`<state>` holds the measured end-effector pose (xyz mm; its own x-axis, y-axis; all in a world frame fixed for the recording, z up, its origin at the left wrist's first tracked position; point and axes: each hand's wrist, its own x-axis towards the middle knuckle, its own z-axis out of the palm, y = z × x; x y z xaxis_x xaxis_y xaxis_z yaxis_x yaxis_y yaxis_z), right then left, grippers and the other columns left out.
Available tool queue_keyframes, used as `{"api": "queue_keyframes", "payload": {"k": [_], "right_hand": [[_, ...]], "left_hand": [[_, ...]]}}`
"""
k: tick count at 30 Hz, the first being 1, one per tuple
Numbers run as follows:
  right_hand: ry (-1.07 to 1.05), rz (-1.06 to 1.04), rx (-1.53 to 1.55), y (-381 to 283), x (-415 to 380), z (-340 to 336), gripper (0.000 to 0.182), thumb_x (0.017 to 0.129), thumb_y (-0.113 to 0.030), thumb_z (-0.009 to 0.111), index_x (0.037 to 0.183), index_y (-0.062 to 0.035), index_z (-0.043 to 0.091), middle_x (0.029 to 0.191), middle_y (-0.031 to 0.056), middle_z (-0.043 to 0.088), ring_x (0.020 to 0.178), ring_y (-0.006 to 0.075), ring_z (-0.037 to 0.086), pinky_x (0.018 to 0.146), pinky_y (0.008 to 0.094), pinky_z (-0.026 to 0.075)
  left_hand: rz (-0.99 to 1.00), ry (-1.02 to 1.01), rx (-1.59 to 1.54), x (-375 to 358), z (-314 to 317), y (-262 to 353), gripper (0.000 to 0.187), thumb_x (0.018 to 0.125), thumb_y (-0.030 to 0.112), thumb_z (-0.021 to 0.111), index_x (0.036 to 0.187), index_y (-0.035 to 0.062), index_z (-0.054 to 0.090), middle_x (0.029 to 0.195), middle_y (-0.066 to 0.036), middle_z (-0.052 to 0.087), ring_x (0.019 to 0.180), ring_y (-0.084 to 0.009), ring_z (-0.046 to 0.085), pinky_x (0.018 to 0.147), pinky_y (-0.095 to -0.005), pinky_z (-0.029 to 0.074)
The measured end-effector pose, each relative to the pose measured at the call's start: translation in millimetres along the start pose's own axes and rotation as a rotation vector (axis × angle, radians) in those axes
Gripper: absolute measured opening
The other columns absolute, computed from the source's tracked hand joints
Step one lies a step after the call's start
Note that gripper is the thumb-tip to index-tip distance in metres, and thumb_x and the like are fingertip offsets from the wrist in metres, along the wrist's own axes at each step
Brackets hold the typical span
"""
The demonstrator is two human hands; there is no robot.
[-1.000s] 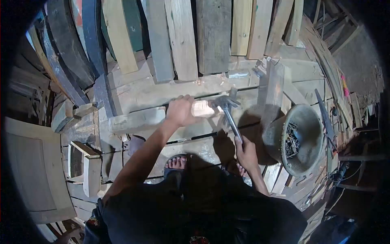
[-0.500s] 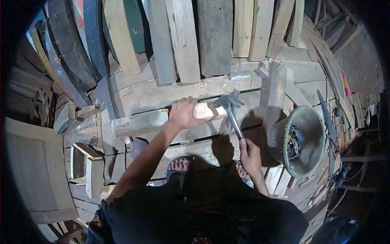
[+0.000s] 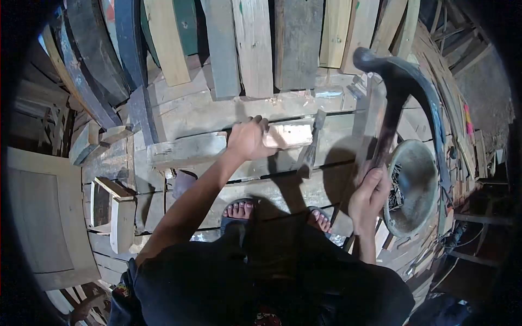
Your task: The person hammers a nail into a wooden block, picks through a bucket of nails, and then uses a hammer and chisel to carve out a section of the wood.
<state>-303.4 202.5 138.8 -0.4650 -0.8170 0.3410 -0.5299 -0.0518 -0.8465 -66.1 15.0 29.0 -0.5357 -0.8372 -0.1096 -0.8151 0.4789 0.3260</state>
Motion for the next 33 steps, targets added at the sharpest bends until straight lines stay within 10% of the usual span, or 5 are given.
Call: {"api": "queue_keyframes", "payload": {"k": [3, 8, 13, 25, 33], "right_hand": [[-0.063, 0.049, 0.023, 40, -24, 20, 0.048, 0.112, -0.041, 0.049, 0.097, 0.0039, 0.057, 0.065, 0.0082, 0.048, 0.058, 0.0146, 0.049, 0.053, 0.0378, 0.038], [-0.441, 0.333, -0.235, 94, -64, 43, 0.041, 0.113, -0.032, 0.052, 0.106, 0.0066, 0.066, 0.078, 0.0358, 0.062, 0.084, 0.0575, 0.064, 0.067, 0.0557, 0.049], [-0.444, 0.46, -0.153, 95, -60, 16, 0.05, 0.113, -0.038, 0.051, 0.097, 0.0066, 0.067, 0.054, 0.012, 0.058, 0.042, 0.0211, 0.063, 0.042, 0.0383, 0.048], [-0.469, 0.635, -0.077, 150, -67, 13, 0.063, 0.103, -0.053, 0.066, 0.102, 0.0091, 0.075, 0.076, 0.017, 0.073, 0.074, 0.0262, 0.071, 0.072, 0.0426, 0.053], [-0.41, 0.691, -0.113, 218, -61, 3, 0.088, 0.099, -0.07, 0.06, 0.142, 0.0066, 0.059, 0.141, 0.0326, 0.062, 0.139, 0.0414, 0.057, 0.115, 0.047, 0.044]], "left_hand": [[-0.011, -0.021, 0.05, 3, 7, -3, 0.074, 0.069, 0.056, 0.084, 0.115, -0.0007, 0.069, 0.114, -0.019, 0.071, 0.105, -0.0392, 0.072, 0.09, -0.0511, 0.06], [0.078, 0.13, 0.042, 0, 21, -8, 0.073, 0.067, 0.057, 0.086, 0.114, 0.0027, 0.069, 0.114, -0.016, 0.071, 0.112, -0.0361, 0.069, 0.093, -0.0511, 0.057], [0.096, 0.173, 0.023, -2, 25, -11, 0.069, 0.066, 0.054, 0.086, 0.111, 0.0041, 0.069, 0.111, -0.016, 0.07, 0.109, -0.0363, 0.069, 0.092, -0.0515, 0.057], [0.195, 0.237, -0.045, -3, 25, -9, 0.066, 0.072, 0.048, 0.087, 0.121, 0.0084, 0.066, 0.115, -0.014, 0.069, 0.108, -0.0376, 0.07, 0.09, -0.0486, 0.058], [0.214, 0.232, 0.006, 4, 27, -7, 0.068, 0.067, 0.042, 0.093, 0.12, 0.0057, 0.069, 0.101, -0.018, 0.077, 0.09, -0.0379, 0.076, 0.078, -0.0472, 0.061]]}}
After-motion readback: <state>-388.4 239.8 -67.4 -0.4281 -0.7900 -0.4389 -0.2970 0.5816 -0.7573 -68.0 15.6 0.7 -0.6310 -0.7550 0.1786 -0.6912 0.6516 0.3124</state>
